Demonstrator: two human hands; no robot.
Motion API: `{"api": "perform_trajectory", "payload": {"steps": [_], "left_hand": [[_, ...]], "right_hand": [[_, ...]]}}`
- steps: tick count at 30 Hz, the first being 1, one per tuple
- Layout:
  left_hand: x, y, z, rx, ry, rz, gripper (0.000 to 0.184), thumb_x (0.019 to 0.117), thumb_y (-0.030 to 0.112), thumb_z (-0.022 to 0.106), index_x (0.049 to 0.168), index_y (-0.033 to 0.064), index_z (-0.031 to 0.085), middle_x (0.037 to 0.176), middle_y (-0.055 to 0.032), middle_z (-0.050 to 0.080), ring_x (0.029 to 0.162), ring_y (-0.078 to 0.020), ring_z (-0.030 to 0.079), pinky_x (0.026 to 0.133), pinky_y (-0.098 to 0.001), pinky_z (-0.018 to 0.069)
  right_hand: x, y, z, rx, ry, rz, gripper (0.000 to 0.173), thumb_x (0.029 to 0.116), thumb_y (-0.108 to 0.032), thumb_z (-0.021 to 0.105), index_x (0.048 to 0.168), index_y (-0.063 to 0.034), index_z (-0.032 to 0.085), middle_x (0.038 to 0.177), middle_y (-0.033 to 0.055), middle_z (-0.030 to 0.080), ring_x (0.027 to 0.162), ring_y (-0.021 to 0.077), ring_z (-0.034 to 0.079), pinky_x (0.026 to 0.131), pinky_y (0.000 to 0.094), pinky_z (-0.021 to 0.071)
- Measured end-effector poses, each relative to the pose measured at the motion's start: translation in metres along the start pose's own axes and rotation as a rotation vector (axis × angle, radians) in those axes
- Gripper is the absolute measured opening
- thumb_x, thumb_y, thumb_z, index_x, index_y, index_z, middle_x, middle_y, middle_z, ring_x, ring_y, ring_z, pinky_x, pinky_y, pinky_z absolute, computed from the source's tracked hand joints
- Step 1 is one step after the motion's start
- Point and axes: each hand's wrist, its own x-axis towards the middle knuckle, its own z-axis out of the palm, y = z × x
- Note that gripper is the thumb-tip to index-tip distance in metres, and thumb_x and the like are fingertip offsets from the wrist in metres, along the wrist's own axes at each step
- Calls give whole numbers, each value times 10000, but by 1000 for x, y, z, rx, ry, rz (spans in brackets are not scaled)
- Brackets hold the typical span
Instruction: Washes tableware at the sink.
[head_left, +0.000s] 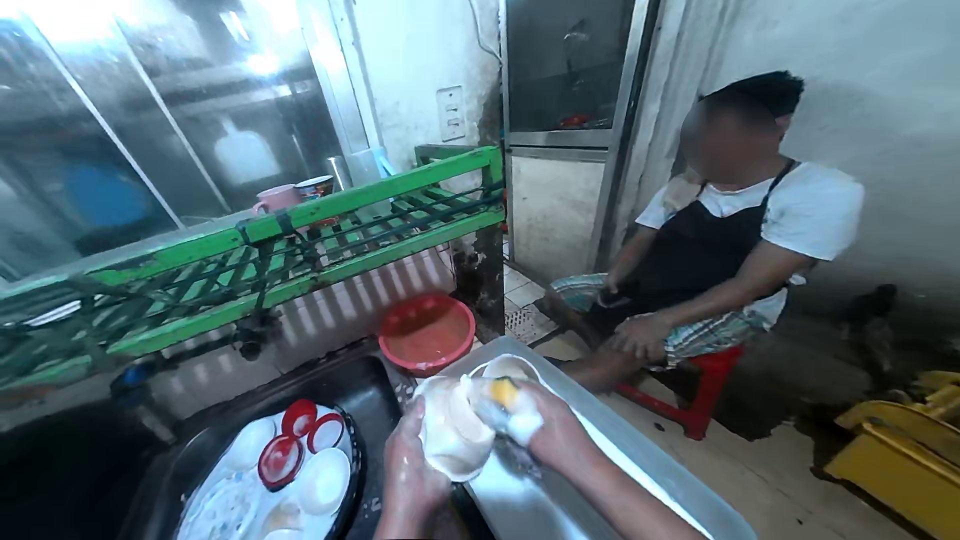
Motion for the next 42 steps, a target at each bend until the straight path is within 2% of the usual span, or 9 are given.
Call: {"api": "perform_trajectory", "payload": {"steps": [8,15,18,21,25,28,33,39,42], "left_hand": [[4,-9,-1,198,12,-9,296,1084,189,467,1197,-40,617,1030,-192,698,926,-273,706,814,-452,600],[-9,-26,21,143,37,-95,302,1104,197,408,1267,-3,566,1030,-168,671,914,-257,687,791,-446,593],[-16,-23,24,135,25,8,298,1110,165,245,1095,53,521,853,-69,626,774,-150,654,676,-338,577],[-8,-2,14,263,48,141,315,1102,162,402,1196,-30,635,1014,-149,695,919,-194,690,810,-364,588],[-3,1,10,-120,65,-36,386,1093,317,374,1253,36,585,1081,-170,681,976,-280,696,820,-487,594],[-12,-2,12,143,23,7,322,1094,201,426,1243,-17,610,1089,-191,695,980,-276,705,838,-458,600],[-26,-10,10,981,-253,118,317,1033,54,486,1311,-63,581,1218,-176,648,1107,-171,620,997,-344,498],[-27,18,11,572,-264,223,220,1006,92,499,1094,-32,657,920,-71,702,834,-122,690,794,-322,594],[-7,10,-4,481,-229,474,278,1005,90,441,1088,-17,683,1024,-75,731,953,-94,699,880,-280,584]], "right_hand": [[-15,0,0,-202,-203,-405,502,829,-201,786,1300,-57,686,1282,199,678,1239,401,612,1034,559,503],[15,-24,-8,-196,-110,-98,483,931,-297,697,1325,-23,646,1285,194,672,1233,347,624,1083,534,471],[-2,-38,25,-258,64,-475,453,883,-203,697,1323,-98,689,1357,130,674,1315,349,592,1096,601,441],[-7,3,46,-279,368,-872,324,948,-331,655,1240,-191,665,1327,103,682,1310,313,598,1069,541,498],[-15,27,41,290,336,-236,665,831,-267,782,1330,108,553,1262,206,671,1185,199,653,1030,359,536],[17,24,9,463,136,256,668,871,-233,752,1428,25,488,1286,167,642,1161,188,637,1003,359,529],[13,-31,-12,-53,-225,6,616,902,-382,727,1422,-91,571,1261,168,679,1178,306,654,1041,537,501],[23,-9,-20,777,-86,302,493,913,-97,688,1370,-62,507,1080,95,681,922,159,695,776,331,605],[19,-21,-9,811,155,148,511,833,-38,739,1314,-33,567,1047,90,717,911,148,715,779,321,621]]}}
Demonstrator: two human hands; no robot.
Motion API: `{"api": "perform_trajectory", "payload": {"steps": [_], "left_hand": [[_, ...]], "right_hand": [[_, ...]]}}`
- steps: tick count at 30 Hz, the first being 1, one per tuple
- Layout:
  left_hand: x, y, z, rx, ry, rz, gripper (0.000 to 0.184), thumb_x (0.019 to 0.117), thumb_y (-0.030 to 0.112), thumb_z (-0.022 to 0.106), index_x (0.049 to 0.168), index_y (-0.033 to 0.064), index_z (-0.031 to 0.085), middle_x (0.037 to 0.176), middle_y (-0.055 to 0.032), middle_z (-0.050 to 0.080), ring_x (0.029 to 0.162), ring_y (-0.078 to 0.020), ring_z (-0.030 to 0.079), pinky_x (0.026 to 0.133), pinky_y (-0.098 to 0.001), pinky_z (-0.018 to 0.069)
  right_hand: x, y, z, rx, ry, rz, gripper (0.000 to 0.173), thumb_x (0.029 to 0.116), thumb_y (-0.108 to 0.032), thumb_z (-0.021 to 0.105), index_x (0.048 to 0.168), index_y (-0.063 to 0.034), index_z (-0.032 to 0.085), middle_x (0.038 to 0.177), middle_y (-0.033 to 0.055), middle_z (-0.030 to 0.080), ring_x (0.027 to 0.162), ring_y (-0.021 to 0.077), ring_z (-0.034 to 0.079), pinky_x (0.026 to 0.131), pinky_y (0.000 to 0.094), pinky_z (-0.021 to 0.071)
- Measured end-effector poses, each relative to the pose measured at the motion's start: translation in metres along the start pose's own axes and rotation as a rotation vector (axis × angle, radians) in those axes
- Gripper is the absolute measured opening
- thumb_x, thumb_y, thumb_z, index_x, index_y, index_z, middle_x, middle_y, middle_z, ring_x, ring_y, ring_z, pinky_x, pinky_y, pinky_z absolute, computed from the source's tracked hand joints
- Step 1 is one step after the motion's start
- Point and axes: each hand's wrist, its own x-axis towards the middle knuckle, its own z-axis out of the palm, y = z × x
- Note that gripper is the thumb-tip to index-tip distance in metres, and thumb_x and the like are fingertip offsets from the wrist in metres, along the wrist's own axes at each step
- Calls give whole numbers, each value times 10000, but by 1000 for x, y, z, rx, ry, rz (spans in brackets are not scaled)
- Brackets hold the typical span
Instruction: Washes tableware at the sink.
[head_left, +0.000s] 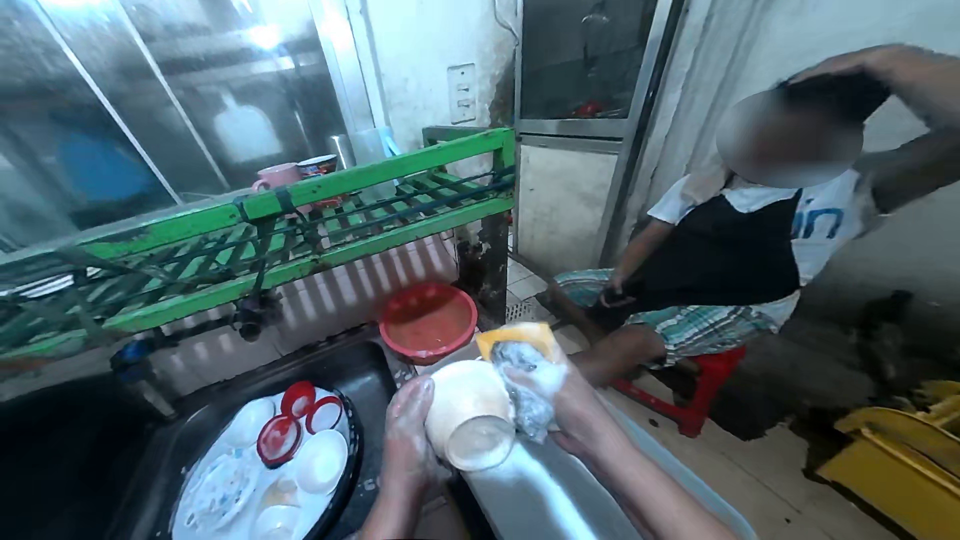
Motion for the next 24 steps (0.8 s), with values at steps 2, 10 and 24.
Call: {"api": "perform_trajectory", "payload": {"steps": [2,10,24], "left_hand": [[2,-17,-10,80,-97,-35,470,1101,160,277,1479,-58,453,1461,-179,536,1311,-169,546,1091,-325,463],[5,-28,-2,-85,-70,-231,470,1108,224,313,1491,-9,455,1469,-158,533,1309,-202,559,1087,-383,487],[17,-8,24,264,-484,-293,603,1053,360,406,1558,34,362,1568,-151,429,1405,-174,462,1155,-371,413]], "right_hand": [[-4,-3,11,-348,-13,-264,506,805,-159,784,1269,-26,631,1091,72,725,996,136,702,889,351,598],[-17,28,16,10,-62,257,480,984,-161,649,1411,-23,478,1106,133,700,928,209,723,787,377,628],[-21,42,9,28,-28,140,323,1022,-103,556,1314,32,535,1081,100,678,963,122,677,855,302,585]]}}
